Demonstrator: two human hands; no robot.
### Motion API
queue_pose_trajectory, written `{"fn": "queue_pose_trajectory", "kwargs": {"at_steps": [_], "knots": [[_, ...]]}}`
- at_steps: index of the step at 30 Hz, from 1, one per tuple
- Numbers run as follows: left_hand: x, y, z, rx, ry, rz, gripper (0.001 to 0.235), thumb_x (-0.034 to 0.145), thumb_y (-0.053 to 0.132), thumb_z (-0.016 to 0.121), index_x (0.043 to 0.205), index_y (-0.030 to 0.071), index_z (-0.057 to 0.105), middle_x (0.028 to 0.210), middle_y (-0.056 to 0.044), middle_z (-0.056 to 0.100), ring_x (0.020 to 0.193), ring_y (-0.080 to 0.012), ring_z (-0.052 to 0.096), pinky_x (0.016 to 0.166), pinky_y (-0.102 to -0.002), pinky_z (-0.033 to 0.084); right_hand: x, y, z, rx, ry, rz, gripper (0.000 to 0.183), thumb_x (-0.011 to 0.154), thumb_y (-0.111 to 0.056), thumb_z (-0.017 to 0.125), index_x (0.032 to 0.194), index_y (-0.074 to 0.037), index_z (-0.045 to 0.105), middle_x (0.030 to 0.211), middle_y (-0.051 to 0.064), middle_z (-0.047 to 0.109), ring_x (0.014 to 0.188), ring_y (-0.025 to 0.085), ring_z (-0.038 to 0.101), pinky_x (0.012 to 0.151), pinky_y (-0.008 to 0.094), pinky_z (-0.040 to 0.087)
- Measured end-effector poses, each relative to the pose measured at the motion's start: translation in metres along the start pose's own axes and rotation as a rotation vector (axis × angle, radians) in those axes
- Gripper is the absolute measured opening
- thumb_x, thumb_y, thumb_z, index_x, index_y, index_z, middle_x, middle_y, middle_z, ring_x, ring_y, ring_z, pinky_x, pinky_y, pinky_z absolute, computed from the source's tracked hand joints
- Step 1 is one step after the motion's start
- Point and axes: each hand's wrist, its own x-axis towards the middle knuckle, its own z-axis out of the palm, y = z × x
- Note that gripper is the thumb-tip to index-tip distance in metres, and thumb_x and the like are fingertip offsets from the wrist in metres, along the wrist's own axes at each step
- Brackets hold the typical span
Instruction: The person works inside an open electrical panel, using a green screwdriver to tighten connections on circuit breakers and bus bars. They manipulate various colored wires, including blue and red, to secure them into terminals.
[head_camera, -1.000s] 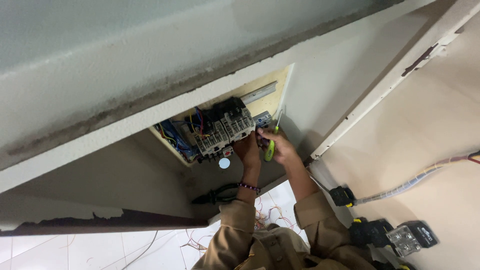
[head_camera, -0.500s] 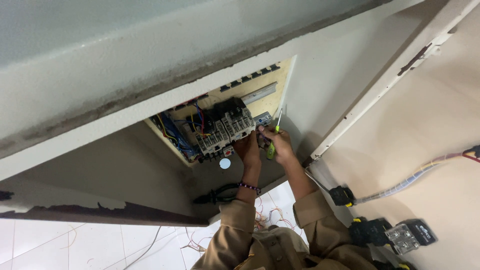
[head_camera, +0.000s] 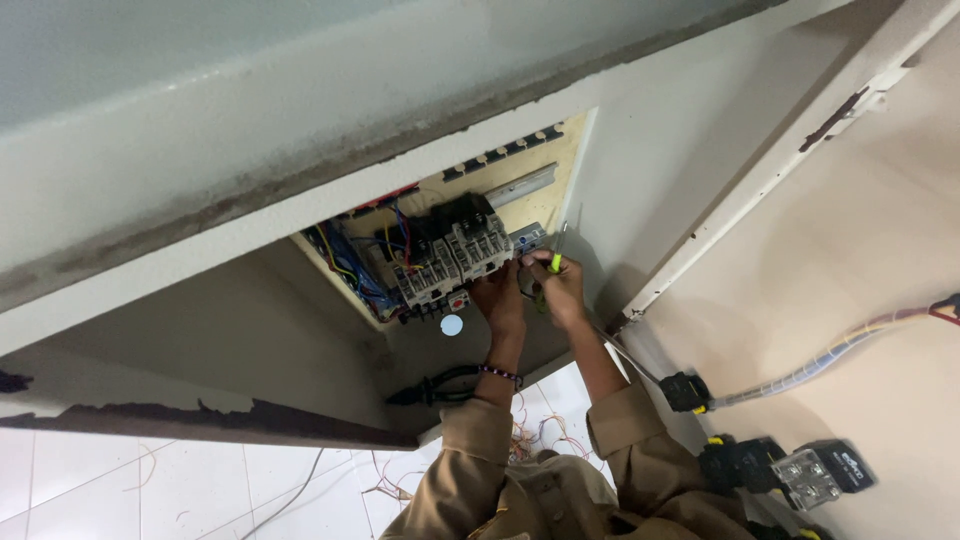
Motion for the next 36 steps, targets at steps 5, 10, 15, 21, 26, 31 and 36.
{"fn": "queue_pose_trajectory", "kwargs": {"at_steps": [5,10,15,21,26,31,36], "knots": [[-0.012,0.025,-0.001,0.081,0.021,0.090,0.014,0.097,0.010,0.068,0.089,-0.001,0.069,0.087,-0.014,0.062,0.086,-0.0194,0.064,0.072,-0.038,0.042,0.003,0.006,-0.001,-0.063,0.007,-0.058,0.004,0.089,-0.003,0.079,0.087,-0.006,0.077,0.064,0.004,0.061,0.053,0.008,0.049,0.050,0.025,0.043],[-0.002,-0.005,0.000,0.153,0.062,0.238,0.021,0.099,0.013,0.065,0.087,-0.001,0.076,0.079,-0.021,0.071,0.073,-0.0237,0.067,0.065,-0.045,0.051,0.007,0.014,-0.002,-0.137,-0.002,-0.161,0.005,0.089,-0.003,0.080,0.089,-0.003,0.075,0.071,0.003,0.064,0.065,0.009,0.050,0.062,0.025,0.043],[0.011,-0.017,-0.006,0.276,0.077,0.260,0.031,0.099,0.011,0.064,0.075,-0.004,0.074,0.064,-0.020,0.066,0.058,-0.0197,0.062,0.054,-0.039,0.050,0.009,0.031,-0.001,-0.271,0.011,-0.316,0.007,0.097,-0.005,0.075,0.092,-0.002,0.072,0.072,0.004,0.064,0.069,0.010,0.048,0.065,0.030,0.043],[0.008,-0.002,-0.012,0.250,0.047,0.234,0.035,0.101,0.016,0.067,0.076,-0.006,0.075,0.069,-0.021,0.071,0.061,-0.0199,0.062,0.058,-0.038,0.053,0.009,0.027,0.005,-0.304,0.004,-0.358,0.009,0.099,0.000,0.070,0.090,-0.001,0.070,0.074,0.009,0.069,0.069,0.012,0.053,0.066,0.033,0.046],[-0.007,0.013,-0.017,0.194,-0.091,0.206,0.041,0.103,0.027,0.067,0.077,-0.004,0.074,0.071,-0.023,0.069,0.069,-0.0254,0.065,0.068,-0.045,0.052,0.013,0.021,0.007,-0.135,-0.039,-0.170,0.017,0.095,0.001,0.069,0.080,-0.007,0.069,0.061,0.000,0.061,0.056,0.007,0.046,0.054,0.025,0.041],[-0.005,0.020,-0.046,0.266,-0.156,-0.158,0.048,0.100,0.052,0.068,0.109,0.005,0.068,0.104,-0.014,0.072,0.094,-0.0219,0.064,0.078,-0.039,0.054,0.030,0.037,-0.018,-0.085,-0.196,-0.057,0.011,0.092,0.005,0.068,0.091,-0.004,0.075,0.064,0.005,0.062,0.053,0.008,0.049,0.047,0.025,0.042],[-0.010,0.026,-0.052,0.398,-0.199,-0.187,0.067,0.097,0.059,0.066,0.135,0.005,0.059,0.131,-0.027,0.062,0.127,-0.0404,0.060,0.104,-0.053,0.050,0.035,0.055,-0.033,-0.134,-0.258,-0.051,0.012,0.095,-0.001,0.070,0.104,-0.003,0.077,0.073,0.008,0.066,0.055,0.009,0.048,0.047,0.026,0.041]]}}
